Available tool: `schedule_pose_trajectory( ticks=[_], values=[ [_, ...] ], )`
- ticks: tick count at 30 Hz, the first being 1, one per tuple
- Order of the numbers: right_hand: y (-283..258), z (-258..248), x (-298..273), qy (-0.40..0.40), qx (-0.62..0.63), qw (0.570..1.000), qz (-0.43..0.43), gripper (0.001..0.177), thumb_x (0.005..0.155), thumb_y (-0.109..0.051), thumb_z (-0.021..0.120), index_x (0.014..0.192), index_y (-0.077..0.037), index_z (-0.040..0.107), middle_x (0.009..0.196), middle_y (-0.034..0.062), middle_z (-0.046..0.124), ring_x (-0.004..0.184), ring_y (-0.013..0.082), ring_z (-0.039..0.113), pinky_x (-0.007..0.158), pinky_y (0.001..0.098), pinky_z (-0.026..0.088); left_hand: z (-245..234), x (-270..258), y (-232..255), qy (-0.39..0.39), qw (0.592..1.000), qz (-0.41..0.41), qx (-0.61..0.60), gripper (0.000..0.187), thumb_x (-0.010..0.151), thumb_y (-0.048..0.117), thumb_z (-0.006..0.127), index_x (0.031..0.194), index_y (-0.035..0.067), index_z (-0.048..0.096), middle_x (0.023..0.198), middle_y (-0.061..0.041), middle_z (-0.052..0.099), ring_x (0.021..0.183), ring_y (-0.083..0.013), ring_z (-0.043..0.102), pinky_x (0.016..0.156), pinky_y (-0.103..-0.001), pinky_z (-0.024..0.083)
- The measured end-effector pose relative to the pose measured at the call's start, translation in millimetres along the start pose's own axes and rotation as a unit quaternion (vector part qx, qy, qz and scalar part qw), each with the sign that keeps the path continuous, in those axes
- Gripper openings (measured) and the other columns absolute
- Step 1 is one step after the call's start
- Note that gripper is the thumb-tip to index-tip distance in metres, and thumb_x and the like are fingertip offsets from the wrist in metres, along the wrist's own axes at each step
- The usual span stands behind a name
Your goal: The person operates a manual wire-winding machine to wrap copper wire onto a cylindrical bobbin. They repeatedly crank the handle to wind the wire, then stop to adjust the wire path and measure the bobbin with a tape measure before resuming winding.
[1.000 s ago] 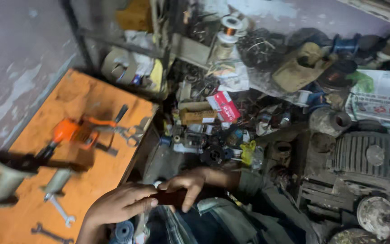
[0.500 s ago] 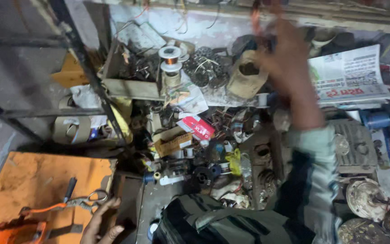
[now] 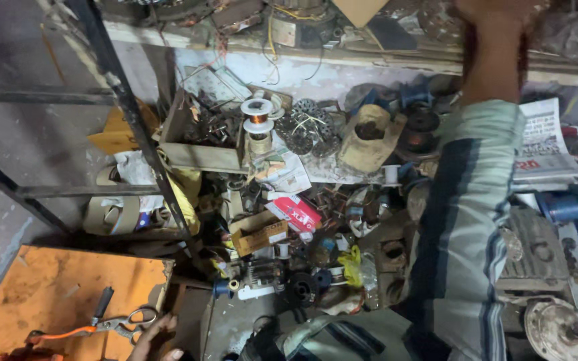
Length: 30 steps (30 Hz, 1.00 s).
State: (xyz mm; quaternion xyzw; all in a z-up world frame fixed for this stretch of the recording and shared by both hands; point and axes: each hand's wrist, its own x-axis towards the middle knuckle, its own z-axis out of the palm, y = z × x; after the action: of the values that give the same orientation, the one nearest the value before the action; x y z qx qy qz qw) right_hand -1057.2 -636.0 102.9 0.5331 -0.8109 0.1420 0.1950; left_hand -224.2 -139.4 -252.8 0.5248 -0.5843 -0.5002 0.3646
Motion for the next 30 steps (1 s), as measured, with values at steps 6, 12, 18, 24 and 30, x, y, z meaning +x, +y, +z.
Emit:
schedule_pose_trajectory(
  ticks=[6,12,18,24,30],
  values=[
    [19,10,5,-0.109,0.058,0.992,-0.03,0.065,0.076,-0.052,0.076,0.117,-0.002,0.074,0.116,0.0334,0.068,0.105,0.0475,0.066,0.088,0.0533,0.052,19,-45,-32,0.046,0.995,-0.009,-0.088,0.083,0.078,0.008,0.08,0.149,-0.005,0.038,0.148,-0.027,0.052,0.14,-0.0348,0.049,0.113,-0.049,0.036],
    [36,7,-14,-0.218,0.068,0.973,-0.043,0.088,0.076,-0.069,0.08,0.108,0.013,0.072,0.107,0.036,0.074,0.103,0.0469,0.073,0.093,0.0521,0.055,28,-63,-21,0.059,0.997,0.051,0.02,0.078,0.078,0.015,0.082,0.144,-0.006,0.045,0.134,-0.025,0.065,0.13,-0.0329,0.061,0.112,-0.046,0.04],
    [40,16,-49,-0.105,0.177,0.971,-0.118,0.116,0.072,-0.069,0.089,0.141,0.015,0.048,0.138,0.0387,0.056,0.131,0.0445,0.055,0.111,0.0459,0.043,34,-80,19,0.048,0.995,0.082,0.039,0.073,0.078,0.021,0.084,0.139,-0.006,0.054,0.13,-0.022,0.07,0.128,-0.031,0.064,0.112,-0.043,0.041],
    [3,9,-108,0.156,-0.013,0.978,-0.139,0.119,0.065,-0.072,0.091,0.137,0.014,0.049,0.13,0.0493,0.052,0.119,0.0634,0.05,0.095,0.0689,0.044,24,-107,83,0.023,0.993,0.039,0.109,0.067,0.075,0.026,0.085,0.134,0.006,0.061,0.125,-0.013,0.072,0.118,-0.0246,0.069,0.102,-0.037,0.051],
    [-141,-88,-244,0.04,0.222,0.935,-0.274,0.048,0.089,-0.029,0.082,0.125,0.001,0.069,0.129,0.0252,0.068,0.123,0.0437,0.062,0.105,0.0527,0.049,18,-173,173,0.041,0.994,-0.02,0.095,0.056,0.084,0.029,0.079,0.134,0.009,0.063,0.133,-0.01,0.07,0.129,-0.024,0.063,0.107,-0.037,0.046]
  ],
)
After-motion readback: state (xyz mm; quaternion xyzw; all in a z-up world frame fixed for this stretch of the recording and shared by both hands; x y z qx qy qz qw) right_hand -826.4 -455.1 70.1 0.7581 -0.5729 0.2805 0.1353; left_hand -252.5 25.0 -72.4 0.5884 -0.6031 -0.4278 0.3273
